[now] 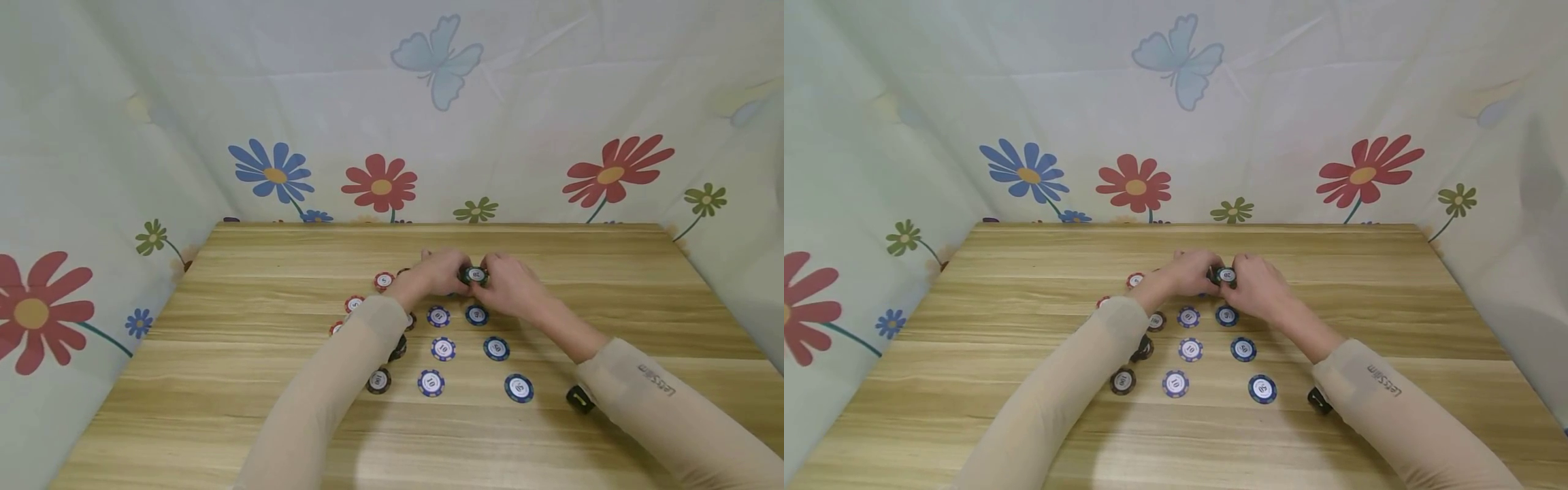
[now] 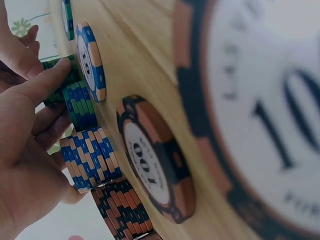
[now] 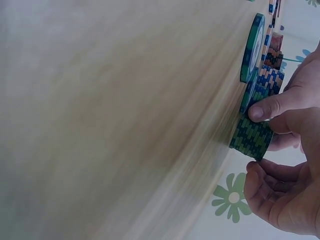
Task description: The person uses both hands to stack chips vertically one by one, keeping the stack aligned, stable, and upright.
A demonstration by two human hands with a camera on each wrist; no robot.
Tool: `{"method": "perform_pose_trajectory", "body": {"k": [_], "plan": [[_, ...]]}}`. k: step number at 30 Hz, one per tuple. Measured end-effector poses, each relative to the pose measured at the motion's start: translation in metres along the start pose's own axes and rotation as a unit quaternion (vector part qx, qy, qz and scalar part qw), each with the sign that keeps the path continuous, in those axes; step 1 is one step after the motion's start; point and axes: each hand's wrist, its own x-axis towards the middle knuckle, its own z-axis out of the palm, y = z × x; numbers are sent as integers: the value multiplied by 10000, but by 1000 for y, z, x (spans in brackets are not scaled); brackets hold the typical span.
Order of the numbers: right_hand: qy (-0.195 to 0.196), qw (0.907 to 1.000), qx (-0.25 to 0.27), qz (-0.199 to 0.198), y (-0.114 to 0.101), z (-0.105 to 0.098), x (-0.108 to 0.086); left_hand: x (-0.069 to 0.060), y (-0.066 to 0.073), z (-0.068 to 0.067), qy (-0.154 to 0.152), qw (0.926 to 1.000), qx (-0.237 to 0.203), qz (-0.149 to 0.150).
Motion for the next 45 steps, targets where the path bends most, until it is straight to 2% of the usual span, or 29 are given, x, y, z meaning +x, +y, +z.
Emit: {"method": "perform_pose_trajectory", "body": {"k": [11,24,36,45], "plan": [[-187,9995,-194,158,0,-3,-5,-3,2,1,7,9994,331,95],[-422,9985,-267,238,7,-12,-17,-10,-3,-3,-248,9982,477,246],[-678,9972,-160,280,9,-20,-32,-23,-17,-12,-487,9974,518,139],[-1009,9942,-66,379,5,-28,-44,-29,-18,-17,-594,9973,437,64]]}}
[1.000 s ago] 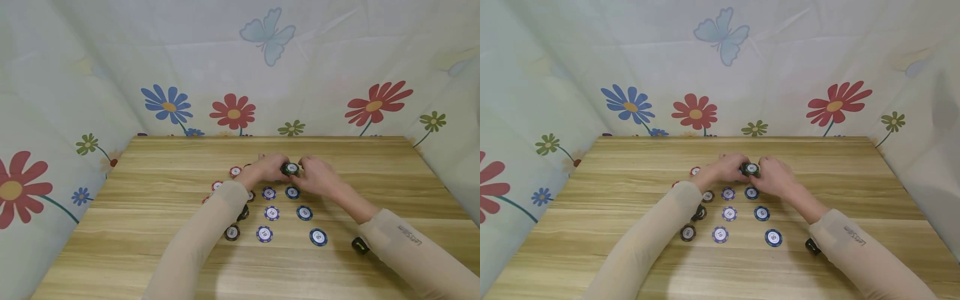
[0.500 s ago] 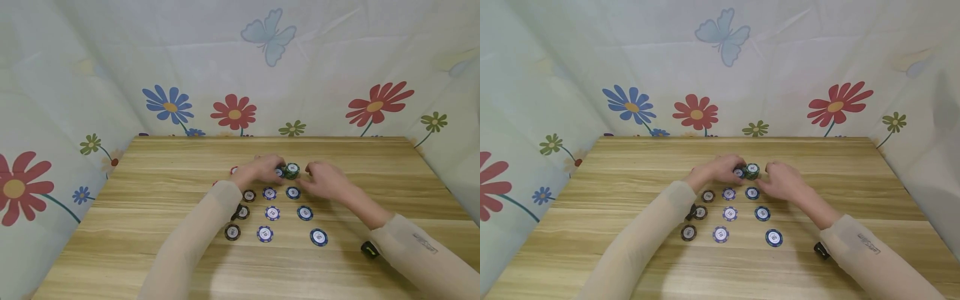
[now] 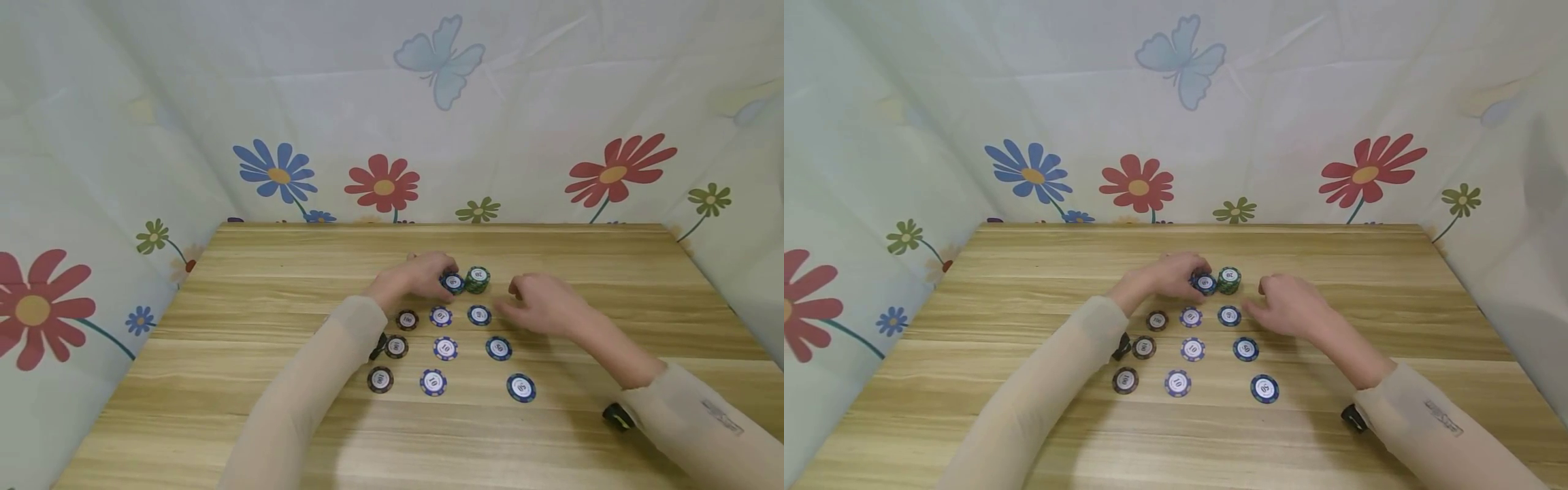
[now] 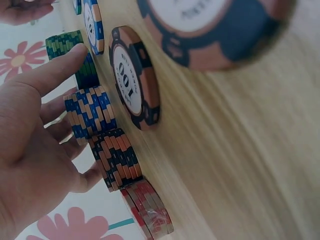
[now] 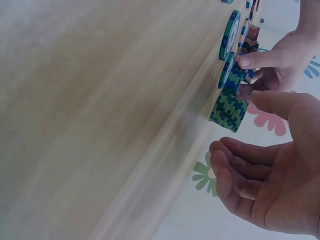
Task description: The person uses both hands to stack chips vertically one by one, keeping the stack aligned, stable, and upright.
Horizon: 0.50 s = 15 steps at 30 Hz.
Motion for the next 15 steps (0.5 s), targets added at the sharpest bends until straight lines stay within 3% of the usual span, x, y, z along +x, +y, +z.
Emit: {"method": "perform_pose_trajectory", "body": {"k": [8,15], "plan": [[-156,9998,-51,135,-2,0,-7,0,-1,3,136,9999,100,6],[-226,9996,-160,-15,-4,0,-14,-1,1,4,212,9997,111,-18]]}}
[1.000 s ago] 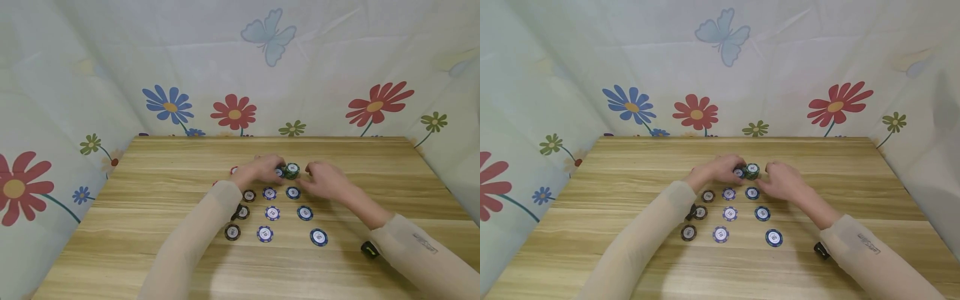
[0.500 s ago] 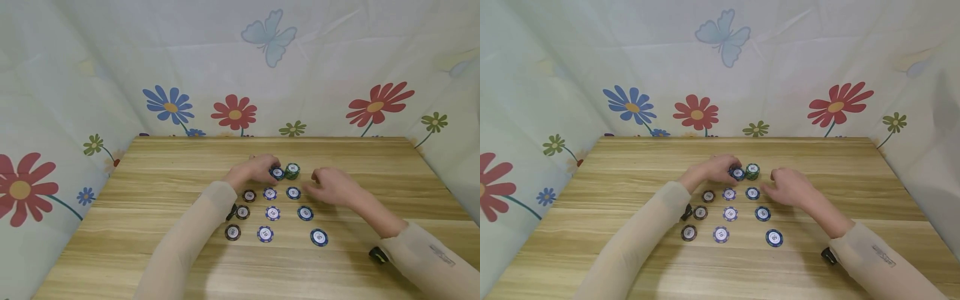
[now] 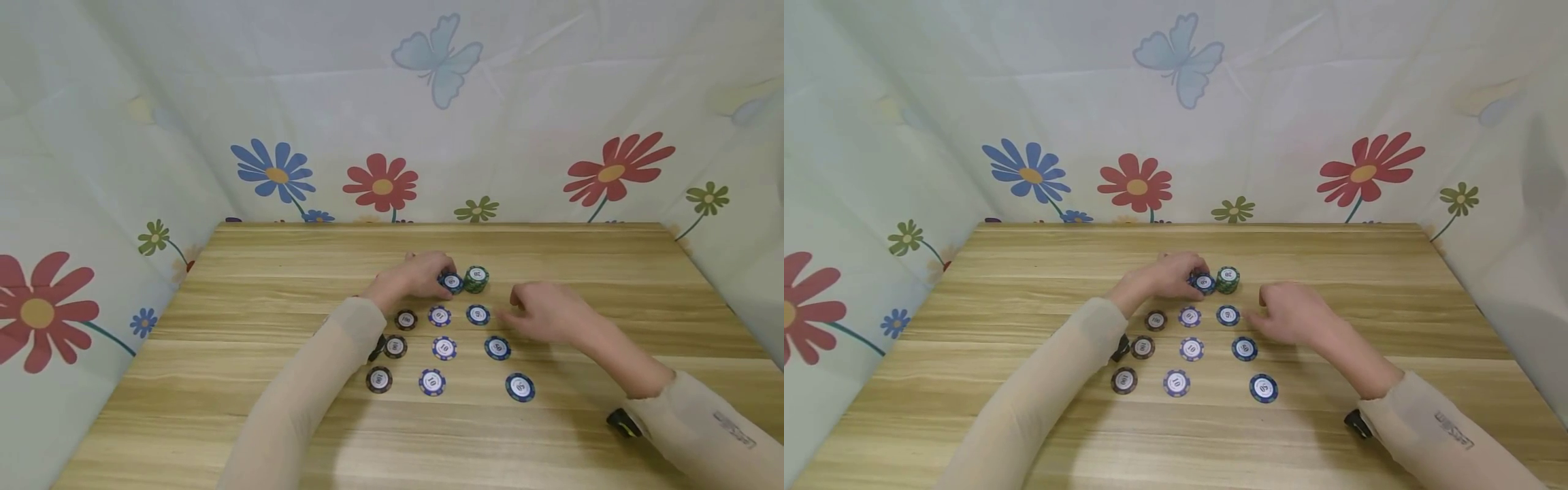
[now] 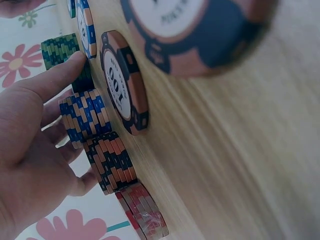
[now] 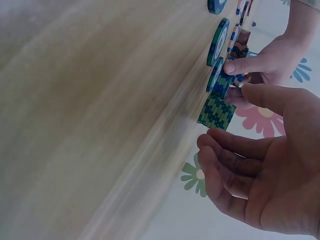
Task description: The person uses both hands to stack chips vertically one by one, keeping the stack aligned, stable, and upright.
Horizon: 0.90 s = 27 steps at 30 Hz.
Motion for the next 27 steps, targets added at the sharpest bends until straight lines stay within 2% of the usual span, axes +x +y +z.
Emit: {"method": "perform_pose_trajectory", "body": {"k": [10,13,19,27], "plan": [[-348,9987,-17,-379,-5,3,-15,2,-2,2,26,9999,69,-148],[-428,9982,-56,-408,-9,2,-20,2,-2,3,22,9998,47,-179],[-863,9953,-232,-383,-17,2,-29,2,-2,4,112,9997,-87,-201],[-1201,9902,-397,-588,-26,3,-36,2,-4,4,148,9994,-215,-220]]}}
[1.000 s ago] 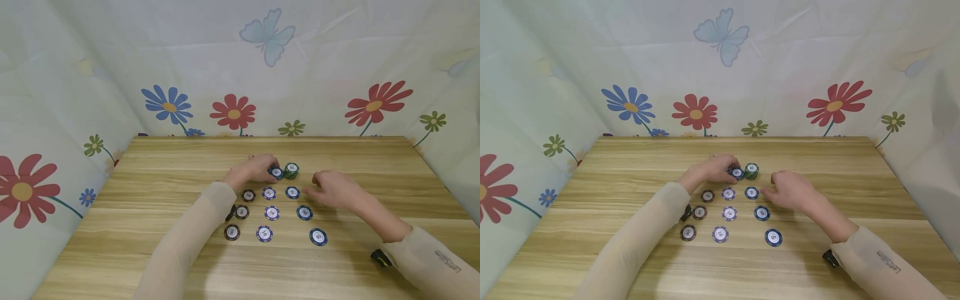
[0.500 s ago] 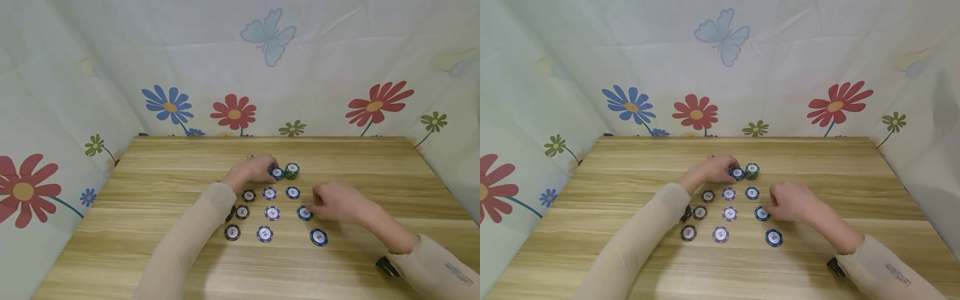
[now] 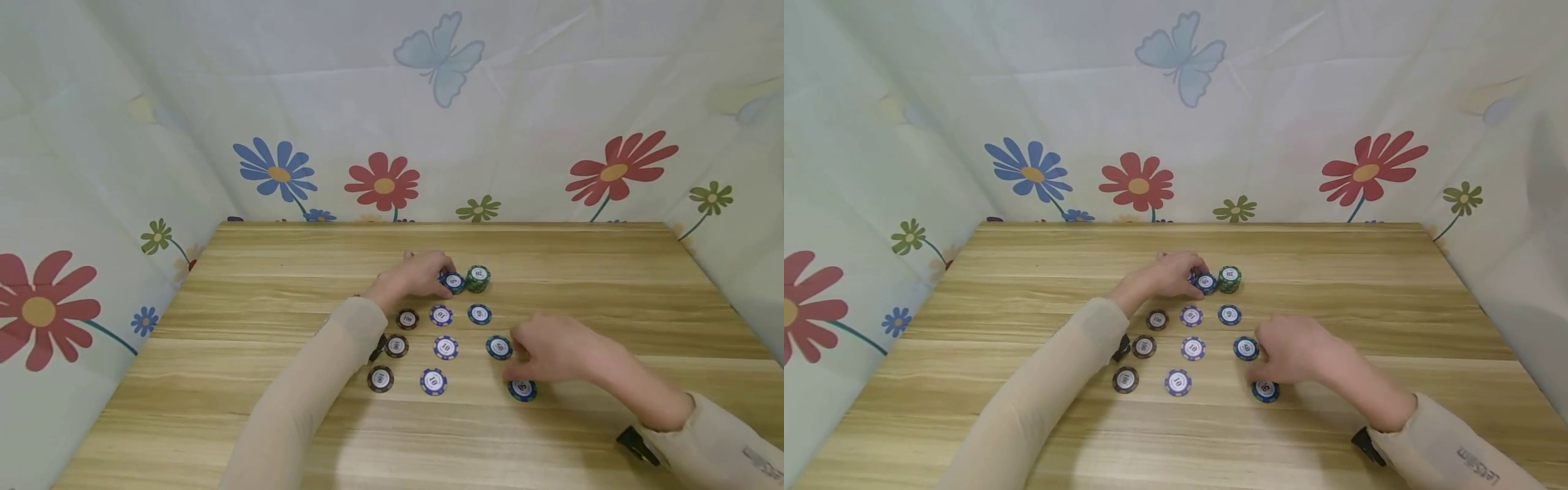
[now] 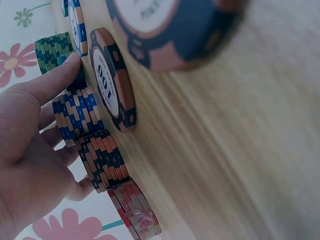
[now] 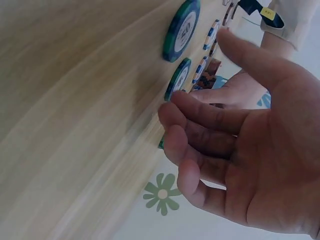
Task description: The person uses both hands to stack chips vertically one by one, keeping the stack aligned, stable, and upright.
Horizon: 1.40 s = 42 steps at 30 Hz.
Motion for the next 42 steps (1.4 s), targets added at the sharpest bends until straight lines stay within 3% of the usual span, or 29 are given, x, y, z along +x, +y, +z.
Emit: {"method": "perform_pose_trajectory", "body": {"k": [14,35,42], "plan": [[-721,9973,71,-130,-5,4,-3,2,1,-1,-31,9999,64,-98],[-734,9968,-201,-238,-13,6,-1,1,1,0,-50,9999,98,-72],[-371,9984,-246,-349,-12,8,0,2,2,0,-35,9999,86,-76]]}}
